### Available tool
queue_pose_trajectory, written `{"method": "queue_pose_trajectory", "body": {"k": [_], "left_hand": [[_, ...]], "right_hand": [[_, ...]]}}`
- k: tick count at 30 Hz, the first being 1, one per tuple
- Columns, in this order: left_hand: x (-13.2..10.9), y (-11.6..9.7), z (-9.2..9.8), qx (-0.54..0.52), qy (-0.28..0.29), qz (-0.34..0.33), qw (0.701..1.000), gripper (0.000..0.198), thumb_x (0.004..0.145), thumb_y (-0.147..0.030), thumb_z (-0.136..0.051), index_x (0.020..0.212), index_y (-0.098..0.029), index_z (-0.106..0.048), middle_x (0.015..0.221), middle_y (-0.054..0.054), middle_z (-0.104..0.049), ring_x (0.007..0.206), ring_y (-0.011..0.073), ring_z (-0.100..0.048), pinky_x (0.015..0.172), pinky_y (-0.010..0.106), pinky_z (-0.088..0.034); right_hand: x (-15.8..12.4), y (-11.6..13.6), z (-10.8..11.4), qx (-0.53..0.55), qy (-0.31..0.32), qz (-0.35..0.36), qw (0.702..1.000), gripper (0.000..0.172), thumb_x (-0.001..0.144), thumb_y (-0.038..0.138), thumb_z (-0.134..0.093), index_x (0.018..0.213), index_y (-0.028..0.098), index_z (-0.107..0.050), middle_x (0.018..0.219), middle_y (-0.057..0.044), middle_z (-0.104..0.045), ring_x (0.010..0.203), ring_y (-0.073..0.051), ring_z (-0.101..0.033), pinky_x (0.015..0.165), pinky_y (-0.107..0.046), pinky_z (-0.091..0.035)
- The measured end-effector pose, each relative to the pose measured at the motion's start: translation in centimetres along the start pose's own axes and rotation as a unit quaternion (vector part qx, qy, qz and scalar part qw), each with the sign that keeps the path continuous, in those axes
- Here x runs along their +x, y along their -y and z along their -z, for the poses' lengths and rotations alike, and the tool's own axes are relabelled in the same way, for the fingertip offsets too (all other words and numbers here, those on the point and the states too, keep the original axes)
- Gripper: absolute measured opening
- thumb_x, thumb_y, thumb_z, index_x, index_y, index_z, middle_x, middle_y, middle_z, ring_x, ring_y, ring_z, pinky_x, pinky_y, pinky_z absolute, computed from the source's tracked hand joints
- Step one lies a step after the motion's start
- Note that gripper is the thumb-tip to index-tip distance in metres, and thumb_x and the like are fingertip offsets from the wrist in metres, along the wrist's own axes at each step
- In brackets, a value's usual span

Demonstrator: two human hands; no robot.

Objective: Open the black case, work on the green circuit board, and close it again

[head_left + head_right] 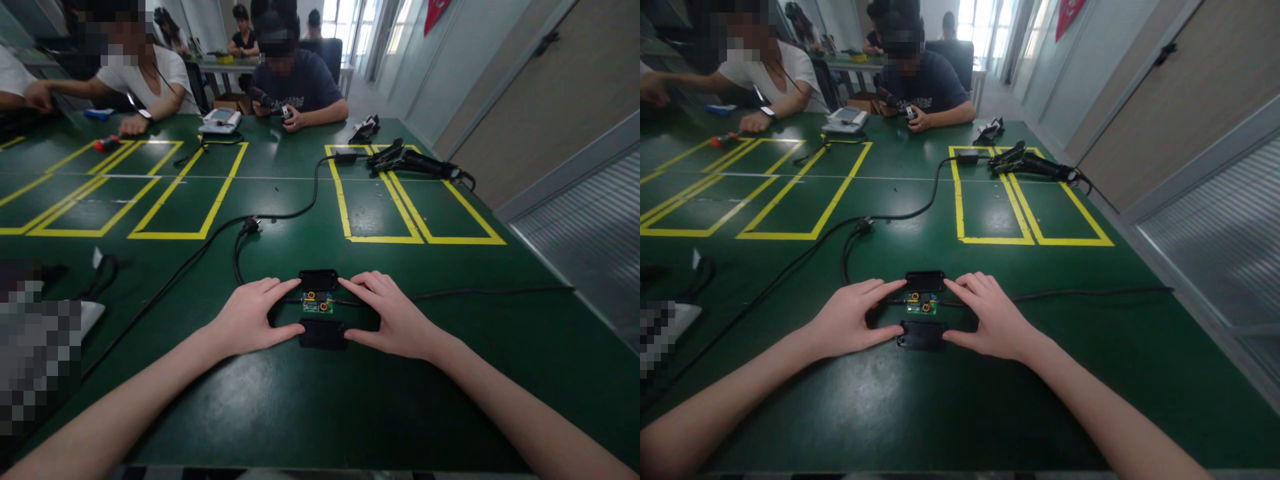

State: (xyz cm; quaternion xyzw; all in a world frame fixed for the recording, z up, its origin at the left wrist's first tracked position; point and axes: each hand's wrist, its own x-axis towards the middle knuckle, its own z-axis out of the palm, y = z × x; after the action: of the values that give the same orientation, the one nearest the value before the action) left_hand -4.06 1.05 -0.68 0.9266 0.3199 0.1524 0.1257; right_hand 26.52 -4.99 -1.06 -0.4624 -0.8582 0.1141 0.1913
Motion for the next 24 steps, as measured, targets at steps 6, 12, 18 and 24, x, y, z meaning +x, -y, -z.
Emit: {"method": "queue_pose_trajectory", "body": {"k": [6, 12, 18, 24], "left_hand": [[-0.1, 0.1, 0.2, -0.017, 0.002, -0.003, 1.0, 0.074, 0.094, -0.062, -0.066, 0.149, -0.015, -0.052, 0.098, 0.008, -0.071, 0.081, 0.0229, -0.069, 0.072, 0.033, -0.057], [-0.1, 0.4, 0.3, -0.059, -0.014, -0.007, 0.998, 0.044, 0.103, -0.048, -0.057, 0.136, -0.018, -0.058, 0.104, 0.007, -0.073, 0.078, 0.0184, -0.069, 0.071, 0.03, -0.056], [0.1, 0.2, 1.1, -0.053, -0.078, -0.077, 0.993, 0.02, 0.107, -0.026, -0.047, 0.106, -0.017, -0.065, 0.085, 0.004, -0.069, 0.069, 0.0141, -0.064, 0.062, 0.024, -0.049], [-0.3, -0.7, 1.4, -0.089, -0.051, -0.142, 0.985, 0.014, 0.1, -0.021, -0.052, 0.093, -0.018, -0.063, 0.07, -0.001, -0.063, 0.057, 0.0111, -0.058, 0.052, 0.025, -0.037]], "right_hand": [[0.1, -0.3, 0.3, 0.025, -0.024, -0.011, 0.999, 0.049, 0.094, 0.033, -0.07, 0.139, 0.019, -0.059, 0.122, -0.015, -0.067, 0.104, -0.03, -0.063, 0.085, -0.046, -0.055], [0.4, -0.5, 0.3, 0.036, -0.037, 0.007, 0.999, 0.01, 0.1, 0.02, -0.058, 0.103, 0.021, -0.067, 0.103, -0.011, -0.071, 0.093, -0.025, -0.066, 0.078, -0.04, -0.056], [0.0, 0.0, 0.9, 0.086, -0.07, 0.041, 0.993, 0.011, 0.104, 0.021, -0.053, 0.102, 0.019, -0.064, 0.084, -0.004, -0.069, 0.071, -0.016, -0.065, 0.062, -0.026, -0.05], [-0.6, 0.6, 1.1, 0.072, -0.058, 0.116, 0.989, 0.012, 0.102, 0.023, -0.056, 0.094, 0.018, -0.063, 0.073, 0.0, -0.064, 0.058, -0.01, -0.057, 0.053, -0.023, -0.037]]}}
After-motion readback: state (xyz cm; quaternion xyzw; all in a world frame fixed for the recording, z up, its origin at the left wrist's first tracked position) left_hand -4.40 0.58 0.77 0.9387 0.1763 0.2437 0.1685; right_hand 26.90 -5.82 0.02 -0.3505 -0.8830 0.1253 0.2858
